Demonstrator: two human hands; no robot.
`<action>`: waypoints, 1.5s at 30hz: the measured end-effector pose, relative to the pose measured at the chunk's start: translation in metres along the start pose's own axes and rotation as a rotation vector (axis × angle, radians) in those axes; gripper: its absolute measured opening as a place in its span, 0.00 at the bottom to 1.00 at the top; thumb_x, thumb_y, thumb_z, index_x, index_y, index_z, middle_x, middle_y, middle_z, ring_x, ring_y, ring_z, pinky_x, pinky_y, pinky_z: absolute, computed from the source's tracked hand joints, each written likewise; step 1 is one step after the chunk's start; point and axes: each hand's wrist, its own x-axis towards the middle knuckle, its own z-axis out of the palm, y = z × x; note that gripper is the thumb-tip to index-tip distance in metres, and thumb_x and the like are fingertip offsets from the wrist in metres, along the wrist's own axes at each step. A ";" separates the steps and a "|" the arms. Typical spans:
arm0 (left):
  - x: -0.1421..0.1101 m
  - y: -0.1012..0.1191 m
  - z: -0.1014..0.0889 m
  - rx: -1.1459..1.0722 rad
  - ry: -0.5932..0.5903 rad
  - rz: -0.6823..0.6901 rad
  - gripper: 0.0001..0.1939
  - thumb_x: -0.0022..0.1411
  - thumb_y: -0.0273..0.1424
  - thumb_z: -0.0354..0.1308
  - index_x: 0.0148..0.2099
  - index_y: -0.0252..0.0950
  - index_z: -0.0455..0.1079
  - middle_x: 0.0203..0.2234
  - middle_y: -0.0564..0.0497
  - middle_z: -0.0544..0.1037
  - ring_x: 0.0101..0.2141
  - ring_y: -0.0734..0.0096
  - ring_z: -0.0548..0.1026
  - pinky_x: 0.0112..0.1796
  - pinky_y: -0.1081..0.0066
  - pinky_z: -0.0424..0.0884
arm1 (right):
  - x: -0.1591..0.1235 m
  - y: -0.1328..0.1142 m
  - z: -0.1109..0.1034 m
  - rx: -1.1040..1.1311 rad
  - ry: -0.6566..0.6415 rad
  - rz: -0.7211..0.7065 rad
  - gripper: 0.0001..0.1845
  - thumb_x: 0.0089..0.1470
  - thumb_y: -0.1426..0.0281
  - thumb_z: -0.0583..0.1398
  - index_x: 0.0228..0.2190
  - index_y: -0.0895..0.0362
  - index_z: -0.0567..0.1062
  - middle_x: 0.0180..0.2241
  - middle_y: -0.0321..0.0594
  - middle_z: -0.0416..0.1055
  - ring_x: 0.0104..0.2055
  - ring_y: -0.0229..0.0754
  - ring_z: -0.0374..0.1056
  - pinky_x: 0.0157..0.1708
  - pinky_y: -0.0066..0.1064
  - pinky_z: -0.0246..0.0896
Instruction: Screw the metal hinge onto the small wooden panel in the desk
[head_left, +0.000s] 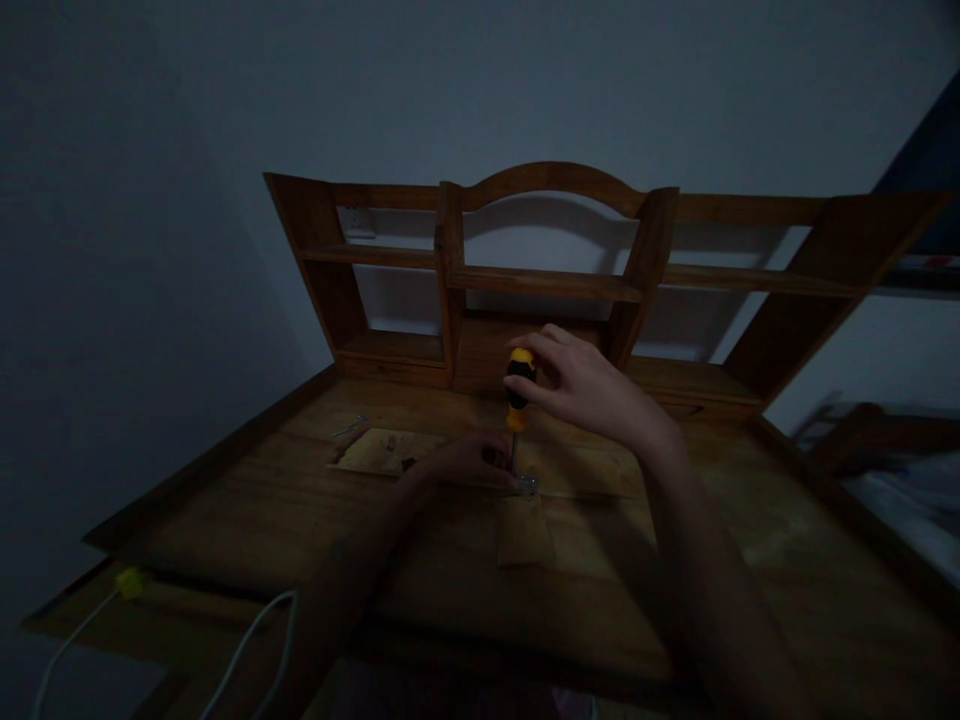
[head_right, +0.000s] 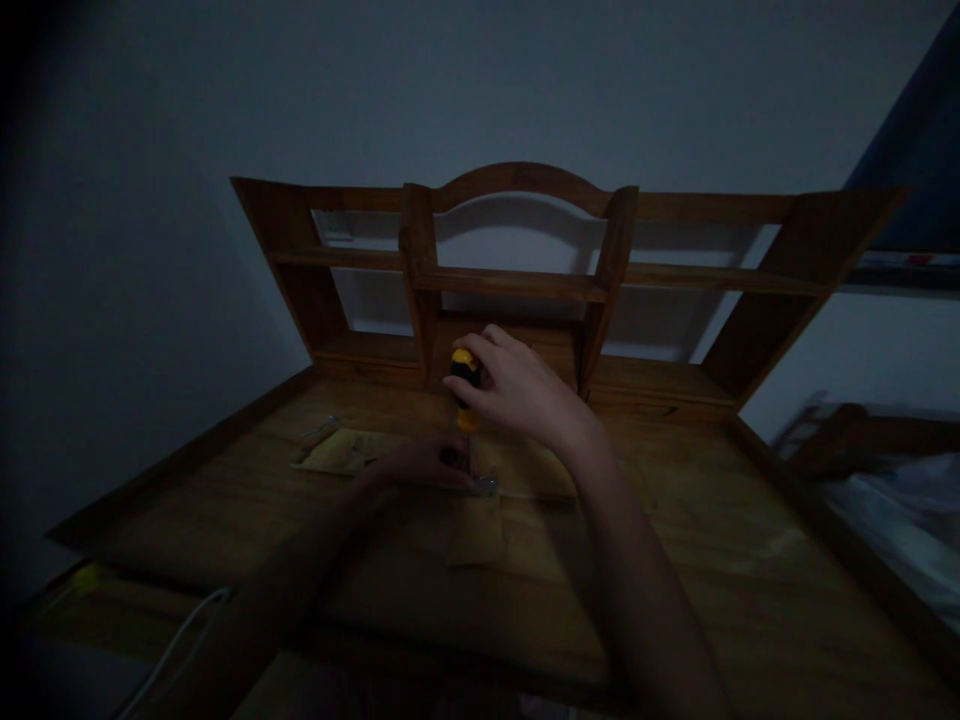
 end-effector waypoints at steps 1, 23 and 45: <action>0.000 -0.001 0.000 0.000 -0.002 0.001 0.19 0.59 0.45 0.71 0.40 0.34 0.80 0.35 0.49 0.78 0.36 0.68 0.73 0.35 0.71 0.66 | 0.000 0.000 -0.001 0.026 -0.006 -0.006 0.19 0.65 0.63 0.61 0.54 0.58 0.75 0.49 0.47 0.73 0.45 0.47 0.71 0.46 0.37 0.64; 0.006 -0.019 0.023 0.012 0.043 0.050 0.18 0.55 0.36 0.72 0.44 0.37 0.70 0.39 0.52 0.76 0.37 0.70 0.74 0.38 0.71 0.70 | -0.002 -0.001 -0.004 0.127 0.010 -0.041 0.22 0.62 0.71 0.59 0.57 0.56 0.77 0.49 0.44 0.79 0.44 0.45 0.73 0.46 0.36 0.65; 0.007 -0.015 0.022 0.125 0.072 0.062 0.18 0.58 0.40 0.71 0.43 0.37 0.70 0.36 0.52 0.76 0.36 0.69 0.73 0.36 0.70 0.68 | -0.002 0.007 -0.004 0.069 0.004 -0.030 0.15 0.64 0.62 0.62 0.49 0.56 0.77 0.47 0.44 0.76 0.44 0.45 0.72 0.44 0.35 0.63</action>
